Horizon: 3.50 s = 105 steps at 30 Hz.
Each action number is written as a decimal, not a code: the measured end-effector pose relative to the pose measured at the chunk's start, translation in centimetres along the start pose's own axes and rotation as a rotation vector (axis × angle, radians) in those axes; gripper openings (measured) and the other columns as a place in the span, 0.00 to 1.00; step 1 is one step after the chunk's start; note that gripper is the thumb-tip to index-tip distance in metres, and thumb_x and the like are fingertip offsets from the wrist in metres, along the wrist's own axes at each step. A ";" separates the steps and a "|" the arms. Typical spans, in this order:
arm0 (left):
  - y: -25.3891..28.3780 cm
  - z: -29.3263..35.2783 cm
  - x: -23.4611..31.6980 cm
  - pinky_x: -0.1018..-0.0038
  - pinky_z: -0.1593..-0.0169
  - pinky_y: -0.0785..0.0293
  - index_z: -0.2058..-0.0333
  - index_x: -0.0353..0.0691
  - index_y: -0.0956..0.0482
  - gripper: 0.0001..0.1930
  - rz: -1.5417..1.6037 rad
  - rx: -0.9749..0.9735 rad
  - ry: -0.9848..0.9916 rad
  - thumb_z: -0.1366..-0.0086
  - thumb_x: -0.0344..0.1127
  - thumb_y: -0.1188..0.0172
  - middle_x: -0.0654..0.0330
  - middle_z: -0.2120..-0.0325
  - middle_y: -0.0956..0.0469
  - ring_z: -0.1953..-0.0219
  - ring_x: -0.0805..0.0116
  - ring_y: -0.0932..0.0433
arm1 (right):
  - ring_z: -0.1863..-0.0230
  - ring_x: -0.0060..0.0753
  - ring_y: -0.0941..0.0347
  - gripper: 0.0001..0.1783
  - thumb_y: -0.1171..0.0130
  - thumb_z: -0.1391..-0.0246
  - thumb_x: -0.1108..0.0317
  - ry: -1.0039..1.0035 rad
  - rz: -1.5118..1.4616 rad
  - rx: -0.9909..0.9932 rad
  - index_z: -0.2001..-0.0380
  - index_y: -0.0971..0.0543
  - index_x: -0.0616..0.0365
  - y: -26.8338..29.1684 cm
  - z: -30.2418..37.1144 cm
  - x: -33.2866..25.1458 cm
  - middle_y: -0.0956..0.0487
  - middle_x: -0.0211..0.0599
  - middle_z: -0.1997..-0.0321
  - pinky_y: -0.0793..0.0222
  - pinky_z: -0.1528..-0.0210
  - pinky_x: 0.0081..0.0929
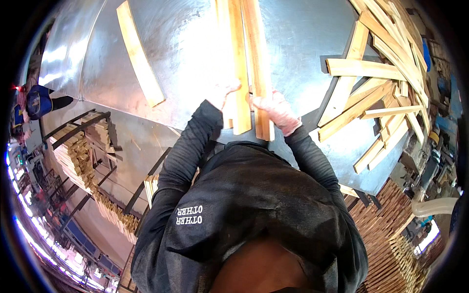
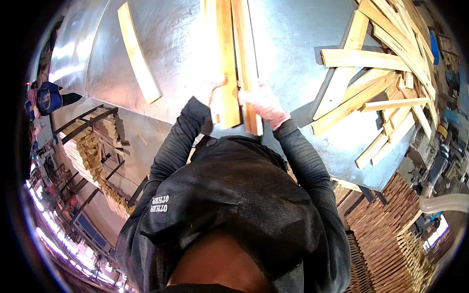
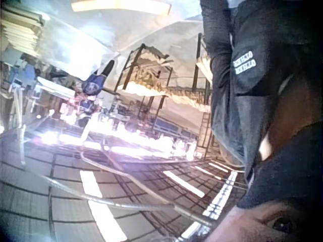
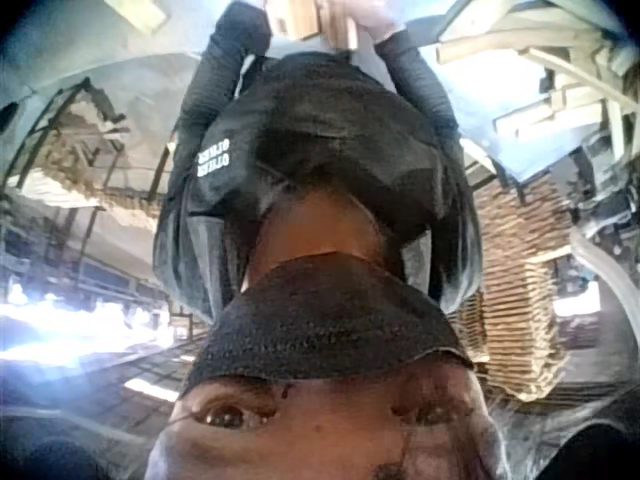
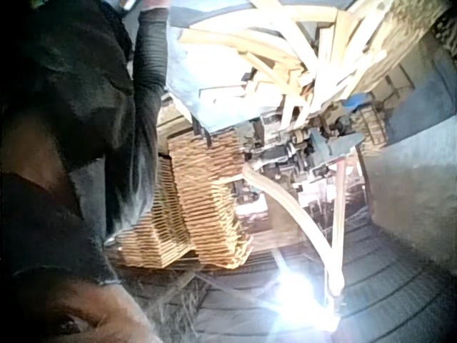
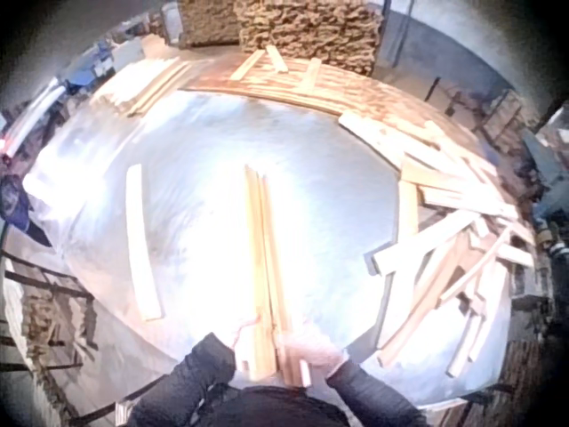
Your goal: The person sorts and stacks thin wooden planks on a large metal table. They pick up planks from a pile, align them, and place them into a neat stack, repeating this process continuously.
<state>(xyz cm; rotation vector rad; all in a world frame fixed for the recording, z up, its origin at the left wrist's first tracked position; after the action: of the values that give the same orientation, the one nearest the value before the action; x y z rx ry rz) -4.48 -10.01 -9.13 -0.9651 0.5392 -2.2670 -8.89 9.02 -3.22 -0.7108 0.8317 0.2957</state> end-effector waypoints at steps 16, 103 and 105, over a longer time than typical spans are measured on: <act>-3.9 5.7 3.4 0.64 0.40 0.33 0.33 0.27 0.59 0.61 -1.417 0.662 -0.216 0.52 0.53 0.27 0.33 0.44 0.35 0.42 0.46 0.31 | 0.49 0.48 0.26 0.32 0.51 0.38 0.47 0.019 1.346 -0.013 0.39 0.32 0.57 -5.7 -2.2 2.8 0.23 0.49 0.49 0.30 0.48 0.35; -16.5 -5.7 -6.7 0.63 0.44 0.29 0.52 0.37 0.25 0.18 -0.143 0.037 -0.252 0.37 0.39 0.37 0.57 0.57 0.22 0.52 0.62 0.24 | 0.31 0.55 0.43 0.49 0.39 0.52 0.57 0.216 1.439 0.908 0.29 0.50 0.51 17.6 13.2 -13.4 0.50 0.55 0.27 0.39 0.34 0.44; -14.3 -7.3 -8.3 0.61 0.44 0.28 0.51 0.37 0.26 0.25 0.138 0.153 0.005 0.39 0.48 0.34 0.57 0.55 0.23 0.50 0.61 0.25 | 0.33 0.55 0.39 0.43 0.43 0.50 0.57 0.330 1.449 0.545 0.31 0.45 0.52 12.5 10.7 -11.3 0.46 0.53 0.28 0.38 0.36 0.44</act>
<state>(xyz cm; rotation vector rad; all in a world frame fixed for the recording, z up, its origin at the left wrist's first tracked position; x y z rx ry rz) -10.77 6.97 -9.87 -0.8210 0.4146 -2.1532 -16.36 25.82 4.58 0.4918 1.5677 1.1989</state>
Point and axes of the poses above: each hand's wrist, its own z-axis away from the middle knuckle, its own y-axis out of the back of the hand, x = y × z, the point moved 3 cm from there along -z, towards the middle knuckle
